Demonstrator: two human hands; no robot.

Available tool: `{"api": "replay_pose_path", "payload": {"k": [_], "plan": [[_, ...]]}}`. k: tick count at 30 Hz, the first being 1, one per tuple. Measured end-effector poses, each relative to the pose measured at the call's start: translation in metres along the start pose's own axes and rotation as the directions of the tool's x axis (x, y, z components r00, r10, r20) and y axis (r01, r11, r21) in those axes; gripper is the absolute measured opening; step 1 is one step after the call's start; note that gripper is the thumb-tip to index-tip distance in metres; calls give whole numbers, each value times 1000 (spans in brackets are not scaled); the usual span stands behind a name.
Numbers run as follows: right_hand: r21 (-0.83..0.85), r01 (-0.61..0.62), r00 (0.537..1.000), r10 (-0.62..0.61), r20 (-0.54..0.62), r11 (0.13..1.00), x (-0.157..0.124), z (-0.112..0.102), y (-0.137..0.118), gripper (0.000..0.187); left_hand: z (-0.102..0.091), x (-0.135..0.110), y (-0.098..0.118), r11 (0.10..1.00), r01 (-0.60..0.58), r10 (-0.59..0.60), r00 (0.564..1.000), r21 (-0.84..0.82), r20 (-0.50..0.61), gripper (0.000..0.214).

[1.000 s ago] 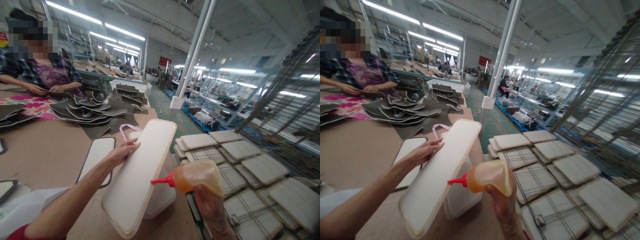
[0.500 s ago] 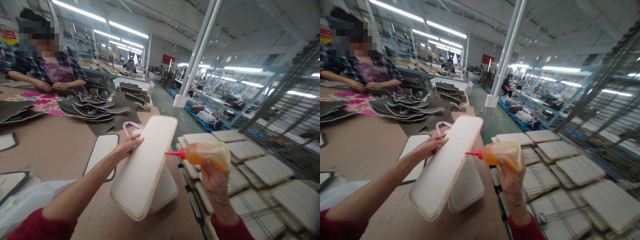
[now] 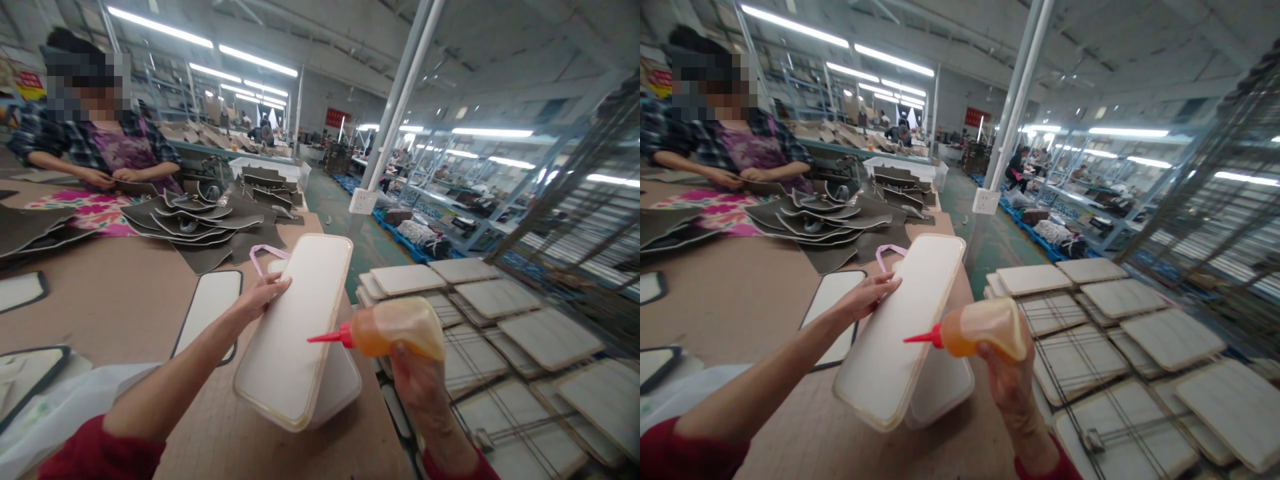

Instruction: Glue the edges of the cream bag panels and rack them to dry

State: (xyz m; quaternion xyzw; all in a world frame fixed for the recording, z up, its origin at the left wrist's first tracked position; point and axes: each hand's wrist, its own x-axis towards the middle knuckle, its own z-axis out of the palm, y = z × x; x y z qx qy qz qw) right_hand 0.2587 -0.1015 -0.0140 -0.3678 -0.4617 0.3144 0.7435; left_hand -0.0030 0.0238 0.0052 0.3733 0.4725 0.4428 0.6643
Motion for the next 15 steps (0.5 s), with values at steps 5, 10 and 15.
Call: {"api": "replay_pose_path", "payload": {"k": [5,10,15], "plan": [[-27,79,989,-82,-124,996,44,5,12,57,10,-6,-5,998,3,-10,994,69,108,36],[26,20,989,-16,-149,999,49,-4,22,53,9,-10,-4,998,3,-13,981,55,195,45],[101,-17,987,33,-156,995,47,-9,25,48,5,-13,-3,997,2,-35,902,78,429,60]]}}
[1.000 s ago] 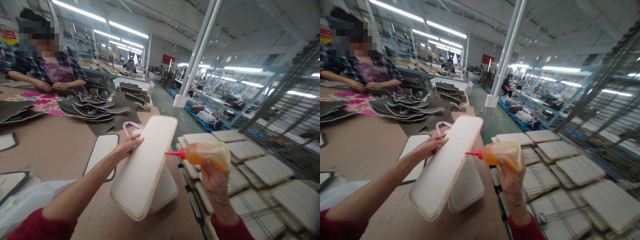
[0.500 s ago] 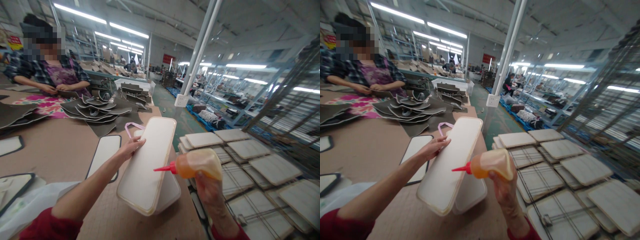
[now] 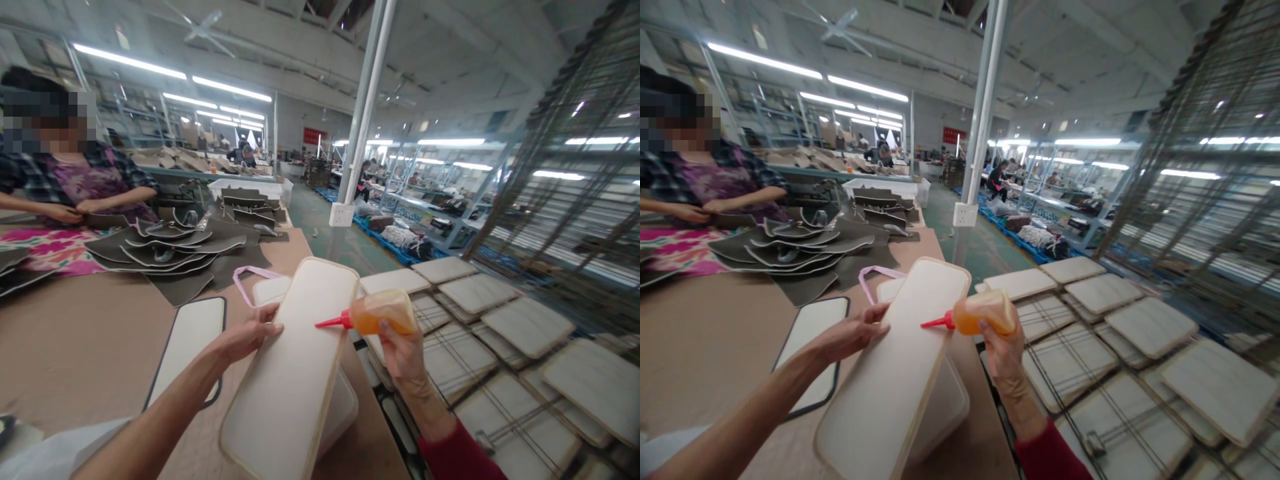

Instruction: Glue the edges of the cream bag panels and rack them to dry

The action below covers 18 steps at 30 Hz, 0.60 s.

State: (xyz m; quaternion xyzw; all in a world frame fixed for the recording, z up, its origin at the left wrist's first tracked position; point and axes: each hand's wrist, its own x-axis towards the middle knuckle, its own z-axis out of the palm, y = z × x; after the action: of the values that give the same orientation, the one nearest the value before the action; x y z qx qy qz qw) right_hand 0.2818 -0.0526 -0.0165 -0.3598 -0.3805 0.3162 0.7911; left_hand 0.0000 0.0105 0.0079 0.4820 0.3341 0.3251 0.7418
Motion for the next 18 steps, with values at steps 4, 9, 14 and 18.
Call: {"api": "replay_pose_path", "payload": {"k": [4,9,14,18], "plan": [[13,27,1000,-26,-15,1000,7,-2,-4,41,-1,-1,-1,1000,11,-12,999,22,48,68],[-21,93,994,-94,-59,995,23,-7,-7,41,1,-2,5,999,43,-43,999,-3,-4,79],[-68,110,991,-114,-64,992,14,-8,-11,46,2,1,9,997,49,-51,998,-55,-42,87],[-112,57,998,-54,28,992,-32,-10,-16,48,-3,7,10,997,40,-47,994,-69,-96,90]]}}
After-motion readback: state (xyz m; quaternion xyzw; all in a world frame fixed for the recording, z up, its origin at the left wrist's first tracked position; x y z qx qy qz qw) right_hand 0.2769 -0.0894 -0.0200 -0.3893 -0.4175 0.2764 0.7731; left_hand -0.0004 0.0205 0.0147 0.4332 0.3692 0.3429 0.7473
